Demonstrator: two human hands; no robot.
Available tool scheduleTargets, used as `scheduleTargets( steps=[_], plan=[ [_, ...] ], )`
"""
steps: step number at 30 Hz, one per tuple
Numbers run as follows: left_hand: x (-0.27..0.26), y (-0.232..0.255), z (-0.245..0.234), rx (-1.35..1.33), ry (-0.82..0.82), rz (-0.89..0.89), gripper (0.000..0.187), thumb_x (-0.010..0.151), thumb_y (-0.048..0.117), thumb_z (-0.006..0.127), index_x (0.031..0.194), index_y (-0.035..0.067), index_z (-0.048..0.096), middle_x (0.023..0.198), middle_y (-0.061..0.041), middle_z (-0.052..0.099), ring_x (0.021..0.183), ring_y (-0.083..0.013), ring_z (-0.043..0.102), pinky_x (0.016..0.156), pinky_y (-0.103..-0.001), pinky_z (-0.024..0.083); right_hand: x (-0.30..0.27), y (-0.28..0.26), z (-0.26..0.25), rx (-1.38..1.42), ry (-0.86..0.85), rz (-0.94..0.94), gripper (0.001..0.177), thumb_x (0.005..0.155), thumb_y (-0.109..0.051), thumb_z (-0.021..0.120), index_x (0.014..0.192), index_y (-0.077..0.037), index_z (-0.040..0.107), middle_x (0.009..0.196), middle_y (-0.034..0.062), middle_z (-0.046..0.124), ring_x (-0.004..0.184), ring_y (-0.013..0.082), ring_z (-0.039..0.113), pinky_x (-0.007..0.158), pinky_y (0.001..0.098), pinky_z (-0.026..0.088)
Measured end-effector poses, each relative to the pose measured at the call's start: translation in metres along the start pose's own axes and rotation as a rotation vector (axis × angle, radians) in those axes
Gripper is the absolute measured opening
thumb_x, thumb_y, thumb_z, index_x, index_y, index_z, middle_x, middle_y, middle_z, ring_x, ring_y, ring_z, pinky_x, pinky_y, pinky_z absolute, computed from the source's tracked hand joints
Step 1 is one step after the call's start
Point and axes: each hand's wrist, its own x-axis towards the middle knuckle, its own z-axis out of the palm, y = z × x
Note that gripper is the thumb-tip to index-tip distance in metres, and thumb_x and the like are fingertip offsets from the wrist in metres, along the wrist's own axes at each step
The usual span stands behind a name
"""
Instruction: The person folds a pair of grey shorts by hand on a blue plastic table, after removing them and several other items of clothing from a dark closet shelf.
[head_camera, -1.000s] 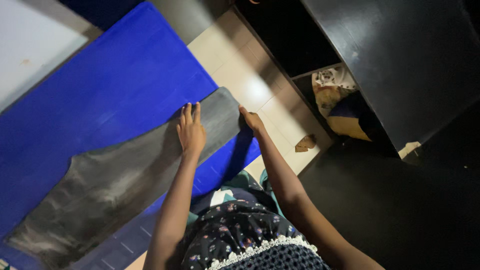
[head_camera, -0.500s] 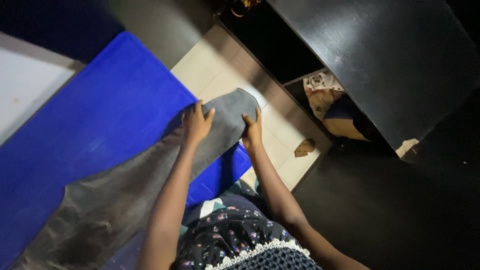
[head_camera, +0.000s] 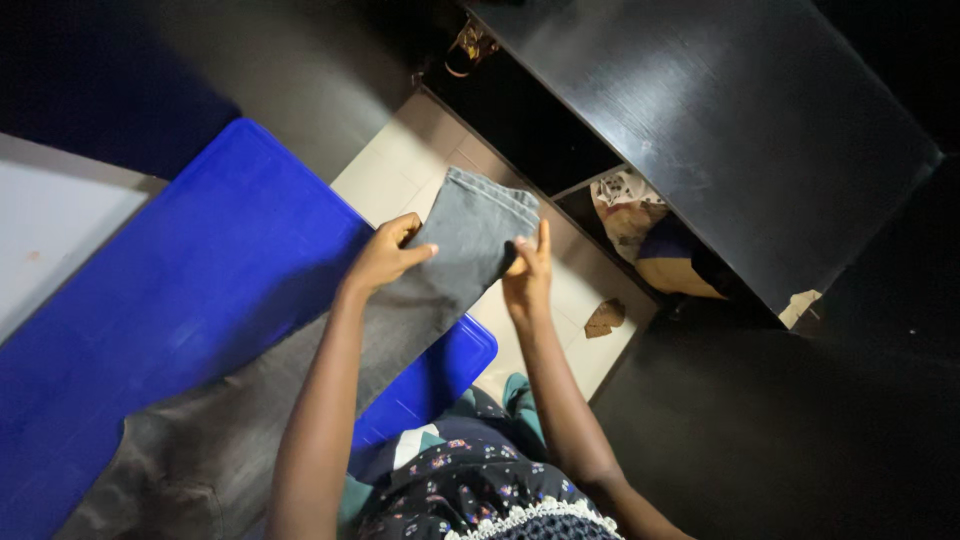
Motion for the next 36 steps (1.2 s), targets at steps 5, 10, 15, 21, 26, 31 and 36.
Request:
scheduleTargets(
  steps=[5, 10, 15, 21, 26, 31, 36],
  plan=[
    [-0.004, 0.061, 0.015, -0.289, 0.008, 0.041, 0.049, 0.078, 0.005, 0.076, 0.121, 0.012, 0.053, 0.095, 0.002, 0.072, 0.088, -0.0054, 0.067, 0.075, -0.024, 0.053, -0.014, -0.059, 0.021, -0.11, -0.233, -0.156, 0.082, 0.088, 0.011, 0.066, 0.162, -0.005, 0.036, 0.141, 0.0008, 0.062, 0.116, 0.0126, 0.062, 0.102, 0.0287, 0.047],
    [-0.003, 0.098, 0.038, 0.086, 0.167, 0.248, 0.035, 0.085, 0.002, 0.076, 0.118, 0.003, 0.065, 0.103, -0.008, 0.076, 0.1, -0.0153, 0.073, 0.086, -0.03, 0.056, -0.036, -0.086, 0.042, -0.7, -0.422, -0.388, 0.045, 0.102, -0.001, 0.069, 0.147, -0.003, 0.063, 0.126, 0.0103, 0.071, 0.121, 0.0185, 0.066, 0.107, 0.0332, 0.052],
    [-0.011, 0.103, 0.037, 0.054, 0.122, 0.29, 0.033, 0.085, 0.004, 0.076, 0.116, 0.003, 0.066, 0.104, -0.008, 0.075, 0.1, -0.0183, 0.072, 0.091, -0.033, 0.055, -0.062, -0.116, 0.078, -1.289, -0.536, -0.716, 0.058, 0.075, -0.011, 0.085, 0.126, -0.001, 0.06, 0.109, 0.0148, 0.068, 0.099, 0.0305, 0.065, 0.085, 0.0367, 0.05],
    [-0.036, 0.037, 0.04, 0.451, 0.72, 0.44, 0.022, 0.082, 0.013, 0.082, 0.094, 0.007, 0.065, 0.091, -0.009, 0.065, 0.09, -0.0297, 0.061, 0.087, -0.043, 0.045, -0.046, -0.082, 0.068, -1.611, -0.466, -0.606, 0.027, 0.093, -0.018, 0.08, 0.093, -0.001, 0.06, 0.081, 0.018, 0.061, 0.073, 0.0362, 0.059, 0.065, 0.0411, 0.046],
    [-0.114, -0.094, 0.048, 0.698, 0.824, -0.088, 0.03, 0.092, 0.019, 0.076, 0.118, 0.011, 0.063, 0.121, -0.009, 0.061, 0.113, -0.0317, 0.055, 0.096, -0.046, 0.044, -0.048, -0.061, 0.069, -1.359, -0.453, -0.37, 0.029, 0.103, -0.021, 0.074, 0.093, 0.001, 0.058, 0.07, 0.0025, 0.046, 0.066, 0.0129, 0.041, 0.055, 0.0344, 0.035],
    [-0.15, -0.195, 0.065, 0.965, 0.766, -0.176, 0.069, 0.089, 0.027, 0.072, 0.15, 0.012, 0.043, 0.161, -0.013, 0.032, 0.143, -0.0369, 0.035, 0.112, -0.045, 0.037, -0.074, -0.041, 0.109, -0.933, -0.59, -0.118, 0.012, 0.101, -0.011, 0.067, 0.107, -0.001, 0.068, 0.091, -0.0052, 0.064, 0.083, 0.0041, 0.055, 0.074, 0.0207, 0.045],
    [-0.164, -0.222, 0.046, 0.604, 0.805, -0.14, 0.06, 0.104, 0.031, 0.063, 0.15, -0.002, 0.045, 0.157, -0.024, 0.041, 0.144, -0.0425, 0.039, 0.115, -0.046, 0.038, -0.119, 0.007, 0.147, -0.827, -0.732, 0.022, 0.026, 0.098, -0.005, 0.064, 0.124, -0.001, 0.06, 0.108, -0.0004, 0.067, 0.098, 0.008, 0.061, 0.088, 0.0243, 0.049]
  ],
)
